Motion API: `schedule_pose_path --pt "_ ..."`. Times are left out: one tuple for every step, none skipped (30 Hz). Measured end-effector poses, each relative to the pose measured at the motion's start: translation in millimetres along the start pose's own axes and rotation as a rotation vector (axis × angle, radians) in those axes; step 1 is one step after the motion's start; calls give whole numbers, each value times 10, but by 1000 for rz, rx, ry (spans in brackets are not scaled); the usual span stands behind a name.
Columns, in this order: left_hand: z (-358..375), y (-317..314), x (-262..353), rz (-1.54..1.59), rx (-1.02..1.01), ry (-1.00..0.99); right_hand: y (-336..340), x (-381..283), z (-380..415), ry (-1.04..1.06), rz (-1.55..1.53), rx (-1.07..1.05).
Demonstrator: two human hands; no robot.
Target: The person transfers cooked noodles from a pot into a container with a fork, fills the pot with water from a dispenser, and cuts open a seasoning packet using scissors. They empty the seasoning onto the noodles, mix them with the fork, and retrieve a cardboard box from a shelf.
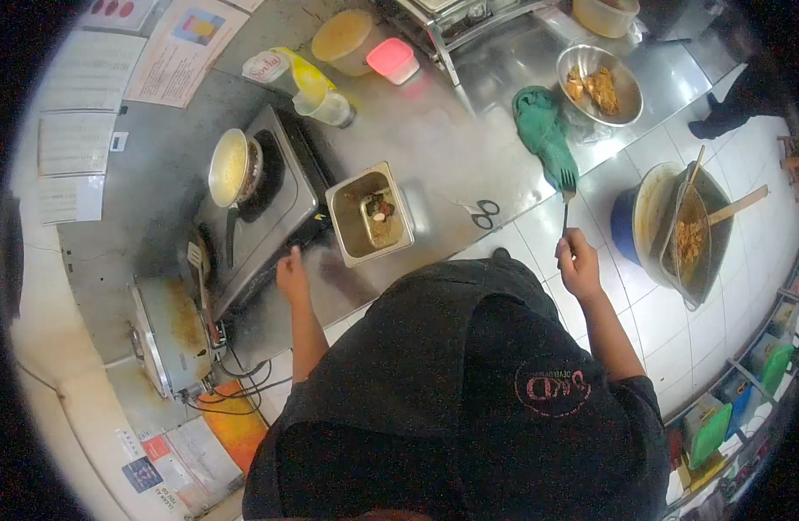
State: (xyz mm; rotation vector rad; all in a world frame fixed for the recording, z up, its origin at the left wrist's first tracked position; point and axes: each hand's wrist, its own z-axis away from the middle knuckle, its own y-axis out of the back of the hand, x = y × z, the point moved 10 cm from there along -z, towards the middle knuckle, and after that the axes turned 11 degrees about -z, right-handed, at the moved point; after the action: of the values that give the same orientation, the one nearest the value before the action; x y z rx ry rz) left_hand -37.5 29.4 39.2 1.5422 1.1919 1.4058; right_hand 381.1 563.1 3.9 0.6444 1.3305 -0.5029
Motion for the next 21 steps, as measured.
schedule_pose_path --pt "-80 -52 -281 151 -14 128 -35 -70 -9 13 -11 3" --pt "-174 -103 -575 306 -31 255 -49 -170 -23 72 32 24" --pt "-255 -118 -822 464 -50 381 -67 -264 -28 132 76 46" --pt "-326 -94 -1008 751 -89 496 -72 -350 -25 193 122 69" --pt "-384 -77 -1085 1040 -128 607 -69 -287 -40 172 137 74" --pt "-463 70 -938 1131 -157 621 -120 -307 -57 169 140 66" --pt "-530 332 -660 1228 -185 635 -171 -357 -91 171 145 57" --pt "-583 547 -414 1327 -214 650 -219 -424 -123 173 155 44" --pt "-649 684 -208 1259 -312 621 -302 -491 -162 129 96 21" --pt "-713 789 -19 1192 -407 592 -400 -520 -212 123 -22 16" --pt "-782 803 95 1125 -498 561 -510 -612 -266 108 -74 -13" --pt "-861 754 171 1107 -595 511 -650 -708 -320 92 -127 -45" --pt "-934 708 225 1085 -690 457 -783 -850 -364 130 -134 -40" --pt "-996 669 260 1060 -780 399 -916 -945 -418 92 -97 -64" --pt "-1057 571 250 1107 -830 401 -1065 -1190 -473 284 -36 -44" --pt "-1087 411 249 1150 -881 402 -1243 -1416 -492 473 20 -23" --pt "-1063 303 261 1188 -935 405 -1421 -1512 -530 464 19 -26" --pt "-1051 270 283 1176 -881 380 -1654 -1631 -560 444 36 -81" --pt "-1019 256 336 1160 -828 354 -1882 -1782 -582 422 52 -132" --pt "-964 259 381 1198 -844 348 -2109 -1944 -592 403 69 -180" --pt "-923 259 411 1237 -860 339 -2294 -2122 -587 379 70 -196"
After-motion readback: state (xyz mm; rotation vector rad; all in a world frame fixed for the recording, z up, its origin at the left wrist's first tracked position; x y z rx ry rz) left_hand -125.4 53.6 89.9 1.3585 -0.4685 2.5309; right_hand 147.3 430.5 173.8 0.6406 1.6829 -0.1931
